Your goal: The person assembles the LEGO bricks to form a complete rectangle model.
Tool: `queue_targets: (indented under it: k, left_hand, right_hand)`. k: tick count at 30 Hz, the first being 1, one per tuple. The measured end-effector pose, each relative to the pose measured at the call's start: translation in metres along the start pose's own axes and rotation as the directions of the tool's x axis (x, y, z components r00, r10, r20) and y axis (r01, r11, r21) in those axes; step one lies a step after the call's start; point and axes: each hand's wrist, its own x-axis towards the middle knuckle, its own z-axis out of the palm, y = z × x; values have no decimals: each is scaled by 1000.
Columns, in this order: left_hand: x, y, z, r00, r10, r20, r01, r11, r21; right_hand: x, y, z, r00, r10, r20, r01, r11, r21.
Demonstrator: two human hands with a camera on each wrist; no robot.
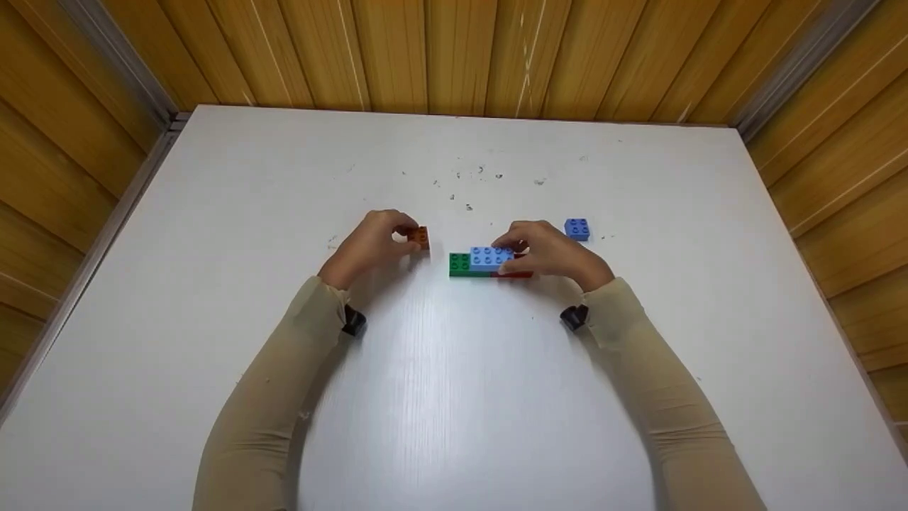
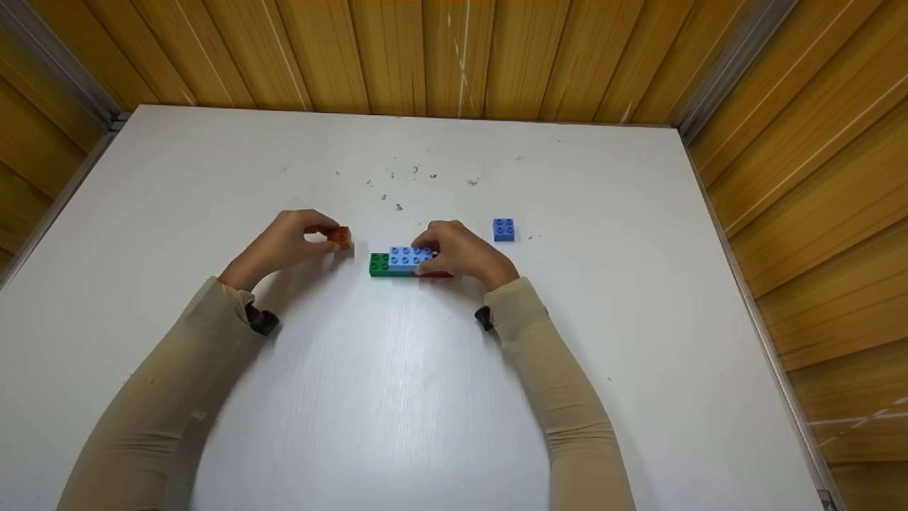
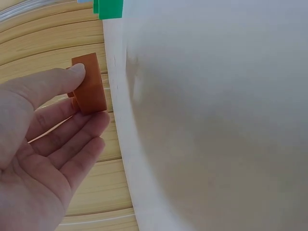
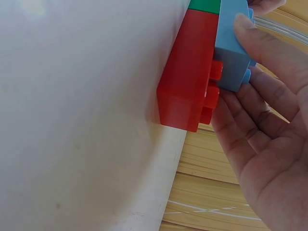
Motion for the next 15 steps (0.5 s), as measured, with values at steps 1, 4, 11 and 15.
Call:
queue_targets:
  k: [1,4,11,15]
  left_hand:
    - [0,1,0,1000,3,0,-3,1000,-3]
    - [-1,4,2,1000,14,2,-14,1000,-11]
    - [0,9,6,998,63,-1,-63,998,-18]
    - [0,13,8,997,79,11,-79,997,-11]
  right_hand:
    - [0,0,0,1000,3,0,-3,1000,-3]
    - [1,-1,0,1000,12,-1,-12,1000,-4]
    - [0,-1,1,1000,16,0,-16,1000,2]
    - [0,0,0,1000,2,0,-2,1000,-1]
